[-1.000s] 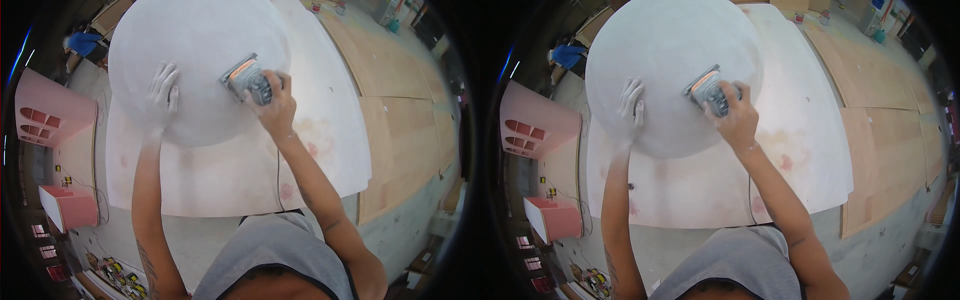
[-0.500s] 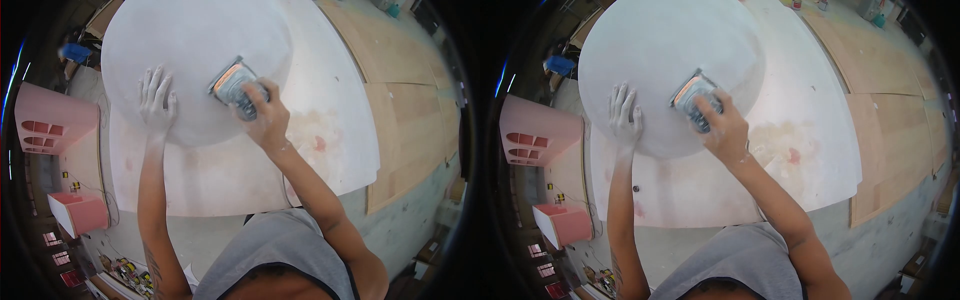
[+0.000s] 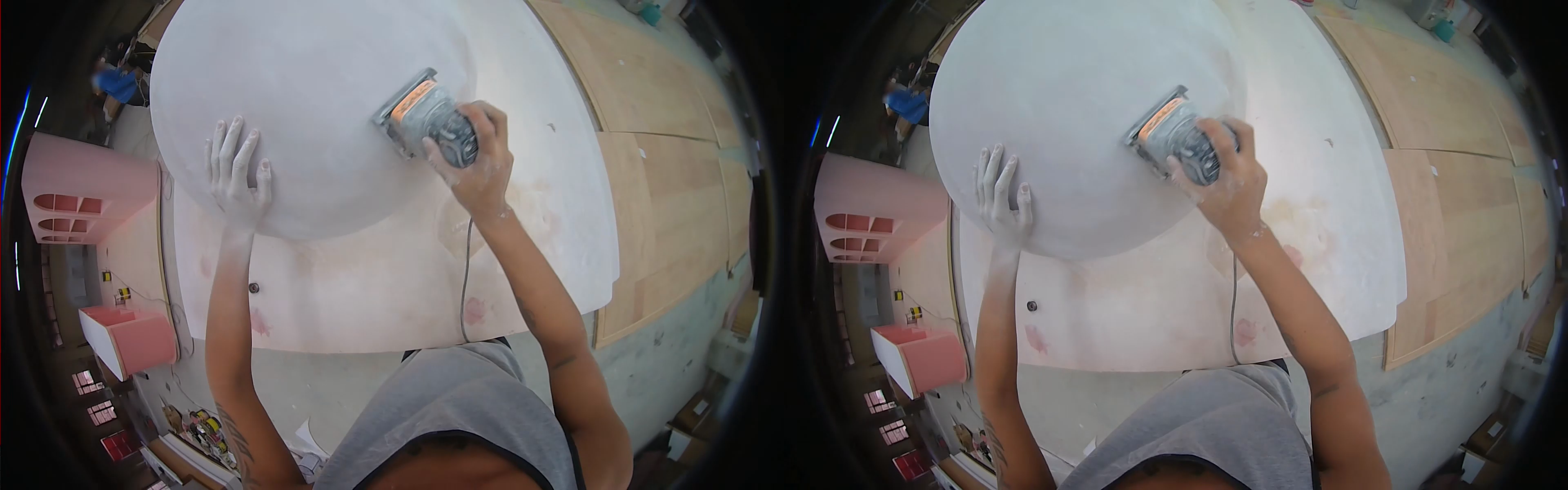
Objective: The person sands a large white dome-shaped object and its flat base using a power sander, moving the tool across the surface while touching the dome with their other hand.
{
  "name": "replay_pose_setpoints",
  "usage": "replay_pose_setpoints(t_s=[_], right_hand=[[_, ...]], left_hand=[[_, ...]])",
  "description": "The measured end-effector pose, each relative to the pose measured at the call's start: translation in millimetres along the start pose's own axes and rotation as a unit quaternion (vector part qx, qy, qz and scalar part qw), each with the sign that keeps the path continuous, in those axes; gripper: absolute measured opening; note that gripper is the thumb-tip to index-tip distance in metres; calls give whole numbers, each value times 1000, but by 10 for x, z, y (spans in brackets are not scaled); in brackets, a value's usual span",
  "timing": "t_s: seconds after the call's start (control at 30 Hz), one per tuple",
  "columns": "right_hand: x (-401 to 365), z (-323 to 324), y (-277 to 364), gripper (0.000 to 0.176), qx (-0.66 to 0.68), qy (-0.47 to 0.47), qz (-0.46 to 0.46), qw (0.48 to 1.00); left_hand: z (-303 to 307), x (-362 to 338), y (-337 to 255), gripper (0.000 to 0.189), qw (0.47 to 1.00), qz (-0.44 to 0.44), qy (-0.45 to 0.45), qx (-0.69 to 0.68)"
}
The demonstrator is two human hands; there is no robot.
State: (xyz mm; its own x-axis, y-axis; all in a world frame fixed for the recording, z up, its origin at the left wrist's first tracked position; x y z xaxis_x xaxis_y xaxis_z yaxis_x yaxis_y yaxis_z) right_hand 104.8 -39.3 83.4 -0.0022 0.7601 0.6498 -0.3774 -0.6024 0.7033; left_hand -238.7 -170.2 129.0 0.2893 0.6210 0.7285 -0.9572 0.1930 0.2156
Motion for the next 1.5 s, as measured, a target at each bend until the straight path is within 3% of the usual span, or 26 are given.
replay_pose_setpoints(t_s=[0.1, 0.23, 0.37, 0.57, 0.7, 0.9, 0.97, 1.03, 1.1, 1.27, 1.37, 1.5], right_hand=[[274, 36, -241, 65, 12, -16, -18, 1000], [666, 28, -595, 64, 62, 11, -116, 991], [1135, 25, -989, 64, 33, 3, -133, 991], [1610, -94, -1378, 64, 10, 31, -260, 965], [1494, -45, -1193, 64, 16, 28, -229, 973], [807, 109, -531, 61, 47, 35, -87, 994], [748, 148, -428, 60, 60, 66, -78, 993], [784, 115, -451, 59, 74, 101, -75, 989], [960, 102, -639, 60, 83, 66, -42, 993], [1378, 56, -1067, 63, 53, 70, -157, 984], [1364, 26, -1119, 63, 47, 56, -181, 981], [1065, 101, -817, 62, 81, 62, -131, 986]], left_hand=[[-18, -10, 36, 46, 1000, -6, -2, 9], [-17, -31, 50, 46, 1000, -17, -5, 14], [-33, -26, 72, 46, 999, -34, -14, 10], [-12, -39, 66, 46, 999, -34, -3, 19], [-6, -10, 50, 46, 999, -34, -3, 20], [-2, -23, 39, 46, 999, -33, 0, 16], [-7, -21, 52, 46, 999, -38, -1, 15], [-6, -33, 56, 46, 999, -37, 1, 21], [-3, -63, 53, 47, 999, -31, 8, 27], [-15, -51, 50, 46, 999, -36, 0, 31], [-11, -66, 62, 46, 999, -32, 1, 31], [-1, -32, 32, 46, 999, -33, 1, 27]])
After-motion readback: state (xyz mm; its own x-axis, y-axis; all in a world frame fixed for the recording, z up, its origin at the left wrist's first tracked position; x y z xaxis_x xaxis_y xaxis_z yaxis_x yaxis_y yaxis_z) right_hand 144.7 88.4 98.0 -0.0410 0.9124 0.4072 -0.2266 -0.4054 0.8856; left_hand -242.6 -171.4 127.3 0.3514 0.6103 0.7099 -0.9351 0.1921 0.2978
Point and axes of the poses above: each hand's wrist, its own x-axis towards the middle knuckle, its own z-axis out of the back of the hand, y = z × x, the point moved 3 cm from there along x, towards the middle knuckle, and after that the axes turned 7 degrees about -z, right-handed, at the moved point
